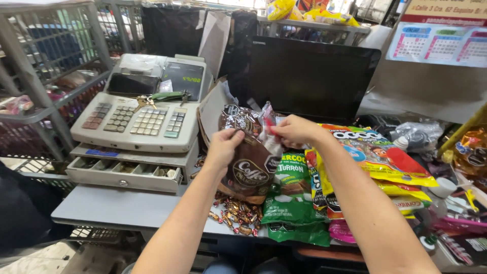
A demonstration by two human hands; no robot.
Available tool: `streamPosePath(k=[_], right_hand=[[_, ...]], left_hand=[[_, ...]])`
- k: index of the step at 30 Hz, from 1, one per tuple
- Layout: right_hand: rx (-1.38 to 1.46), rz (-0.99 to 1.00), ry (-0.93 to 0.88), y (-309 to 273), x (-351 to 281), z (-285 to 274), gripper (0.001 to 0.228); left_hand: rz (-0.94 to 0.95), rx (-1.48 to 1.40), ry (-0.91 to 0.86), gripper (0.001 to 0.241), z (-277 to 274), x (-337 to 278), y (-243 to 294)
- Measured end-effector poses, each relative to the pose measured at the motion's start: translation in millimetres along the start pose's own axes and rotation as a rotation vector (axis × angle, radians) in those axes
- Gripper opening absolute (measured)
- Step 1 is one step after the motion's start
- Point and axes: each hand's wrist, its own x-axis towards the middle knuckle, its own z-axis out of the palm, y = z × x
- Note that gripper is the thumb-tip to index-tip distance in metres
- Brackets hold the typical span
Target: Opening large bags of individually wrapped candies using scissors and emptying them onto a pile on a checkout counter.
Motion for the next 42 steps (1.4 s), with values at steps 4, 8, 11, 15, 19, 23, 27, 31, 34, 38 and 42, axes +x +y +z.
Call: streamPosePath(k=[4,8,11,15,19,23,27,31,34,38,42], right_hand=[[-0.771,0.194,0.228,33.4,43.5,-16.4,0.042],[-0.986,0.287,0.245,111.4,109.6,-14.7,0.022],[-1.010,0.259,0.275,135.3,127.9,-10.6,0.026],[-0.949,0.308,0.209,15.1,19.8,4.2,0.037],[-0.877,0.264,0.274,32.9,20.8,11.8,0.035],[-0.786,0.297,0.172,-0.8,-35.2,21.7,0.029],[0.082,0.274,-0.031,-56.6,-133.9,61.7,0.069],[1.050,-0.150,-0.112,2.5,-87.6,148.2,0.102],[1.546,-0.687,-0.100,13.2,-62.9,164.3,0.061],[1.661,-0.488,0.487,13.6,-57.9,131.4,0.091],[1.431,-0.542,0.793,10.2,-82.2,97.9,0.078]], left_hand=[[0.091,-0.040,0.066,0.009,-0.2,29.7,-12.5],[0.309,-0.017,0.139,0.009,14.4,40.3,10.7],[0.450,-0.022,0.176,0.012,26.0,38.6,40.0],[0.453,-0.164,0.146,0.023,31.5,41.7,79.4],[0.582,-0.045,0.278,0.031,35.4,73.5,77.2],[0.815,-0.230,0.345,0.035,47.7,93.8,73.5],[0.790,-0.313,0.369,0.024,54.5,93.0,77.5],[0.751,-0.357,0.349,0.022,72.0,80.7,72.3],[0.712,-0.390,0.344,0.021,76.5,64.6,65.5],[0.573,-0.258,0.248,0.015,41.2,18.6,58.7],[0.466,0.457,0.086,0.096,-10.1,-68.2,-8.1]])
